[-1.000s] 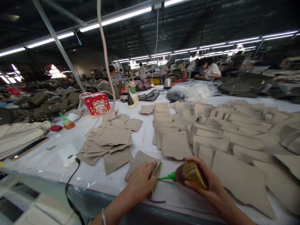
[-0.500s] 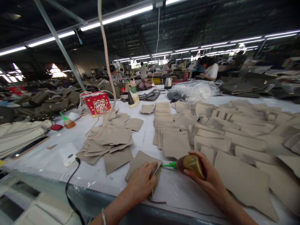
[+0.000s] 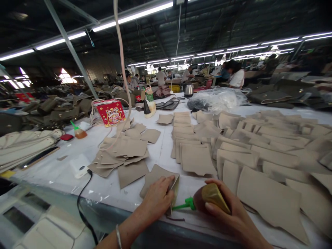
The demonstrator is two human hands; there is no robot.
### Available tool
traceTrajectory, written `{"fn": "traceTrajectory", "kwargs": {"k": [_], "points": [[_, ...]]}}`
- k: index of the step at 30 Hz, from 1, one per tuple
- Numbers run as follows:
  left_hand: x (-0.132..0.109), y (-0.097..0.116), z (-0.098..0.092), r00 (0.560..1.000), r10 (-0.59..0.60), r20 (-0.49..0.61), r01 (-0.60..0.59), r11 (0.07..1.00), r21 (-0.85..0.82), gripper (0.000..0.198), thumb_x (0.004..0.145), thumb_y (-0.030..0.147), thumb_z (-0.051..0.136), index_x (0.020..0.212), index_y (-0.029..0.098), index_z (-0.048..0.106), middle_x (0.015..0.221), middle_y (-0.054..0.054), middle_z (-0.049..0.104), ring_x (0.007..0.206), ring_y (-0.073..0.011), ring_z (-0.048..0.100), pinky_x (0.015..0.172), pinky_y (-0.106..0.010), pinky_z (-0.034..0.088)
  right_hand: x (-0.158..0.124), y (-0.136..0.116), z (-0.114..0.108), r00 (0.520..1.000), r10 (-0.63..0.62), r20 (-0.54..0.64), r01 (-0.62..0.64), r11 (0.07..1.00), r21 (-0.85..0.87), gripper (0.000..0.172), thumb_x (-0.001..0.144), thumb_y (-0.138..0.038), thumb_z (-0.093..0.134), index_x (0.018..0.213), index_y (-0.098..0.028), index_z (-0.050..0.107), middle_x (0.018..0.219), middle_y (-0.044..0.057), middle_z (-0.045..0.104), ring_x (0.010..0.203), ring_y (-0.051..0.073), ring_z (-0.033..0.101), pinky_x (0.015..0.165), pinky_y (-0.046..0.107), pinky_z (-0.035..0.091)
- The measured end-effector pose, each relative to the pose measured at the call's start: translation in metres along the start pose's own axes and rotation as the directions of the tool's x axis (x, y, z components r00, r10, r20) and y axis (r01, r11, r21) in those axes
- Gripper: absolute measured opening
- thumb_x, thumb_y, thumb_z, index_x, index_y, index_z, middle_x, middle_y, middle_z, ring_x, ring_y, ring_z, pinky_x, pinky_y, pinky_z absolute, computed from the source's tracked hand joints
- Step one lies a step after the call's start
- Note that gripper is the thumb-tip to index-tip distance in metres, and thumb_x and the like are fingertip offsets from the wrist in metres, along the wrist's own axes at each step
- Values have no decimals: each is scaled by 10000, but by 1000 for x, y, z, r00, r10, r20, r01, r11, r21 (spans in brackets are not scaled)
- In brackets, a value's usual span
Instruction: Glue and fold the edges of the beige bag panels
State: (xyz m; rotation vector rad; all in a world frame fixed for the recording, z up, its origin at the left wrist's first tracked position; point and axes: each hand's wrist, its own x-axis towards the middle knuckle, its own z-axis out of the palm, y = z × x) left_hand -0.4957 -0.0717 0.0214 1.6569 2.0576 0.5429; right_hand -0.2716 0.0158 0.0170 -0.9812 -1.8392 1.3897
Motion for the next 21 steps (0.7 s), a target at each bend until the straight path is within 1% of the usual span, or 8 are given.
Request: {"fn": "traceTrajectory", "kwargs": {"k": [3,6,10,13,15,16,18,21], "points": [[1,1,2,999,-37,-17,37,999,8,543,822,191,368,1350,177,493,1115,-75,621,1021,-211,578,958,-308,409,-5,-1,2,999,33,16,-33,998,57,520,717,-521,708,1129,-243,557,940,19,661,813,249,629,746,334,514],[1,4,1,996,-87,-31,86,996,-17,553,813,185,364,1351,158,490,1112,-81,630,1011,-210,578,945,-309,415,-4,1,0,985,171,33,-172,932,320,483,716,-519,720,1097,-242,613,925,31,693,846,262,648,750,355,532],[-1,3,-4,993,-111,-38,107,990,-95,472,851,265,383,1288,193,547,996,-50,654,925,-202,592,873,-297,451,4,11,-11,933,323,161,-337,624,705,386,733,-467,726,1030,-221,717,1040,75,734,912,281,685,760,376,573],[-5,-8,-10,977,-129,-172,123,991,-42,443,890,314,366,1270,182,552,1063,-79,620,947,-210,590,874,-306,443,12,21,-24,914,369,168,-325,419,848,308,761,-411,720,1008,-228,746,1134,68,715,974,263,686,812,355,581],[-8,-20,-16,938,-206,-277,237,968,81,459,898,331,373,1301,156,507,1159,-118,573,1018,-228,578,897,-316,423,17,27,-31,910,380,168,-302,328,895,285,799,-408,683,1012,-231,748,1186,59,692,1008,250,678,846,337,575],[-9,-26,-20,920,-254,-298,304,944,133,459,891,335,394,1297,146,495,1180,-130,560,1041,-237,574,901,-321,416,19,30,-34,910,378,173,-297,298,907,291,809,-421,666,1014,-231,749,1202,55,684,1019,247,674,858,329,572],[-9,-36,-28,901,-344,-264,394,903,169,427,847,332,468,1224,136,515,1121,-123,592,1012,-241,589,866,-320,421,23,38,-38,916,349,197,-302,276,912,341,812,-477,638,1028,-237,747,1193,57,688,1019,253,676,866,327,571],[-2,-43,-38,895,-427,-133,443,884,147,313,762,288,543,1053,172,556,929,-50,654,907,-214,623,786,-290,429,31,50,-40,937,254,238,-318,344,884,435,807,-587,584,1042,-257,741,1095,79,728,993,280,686,903,372,560]]}}
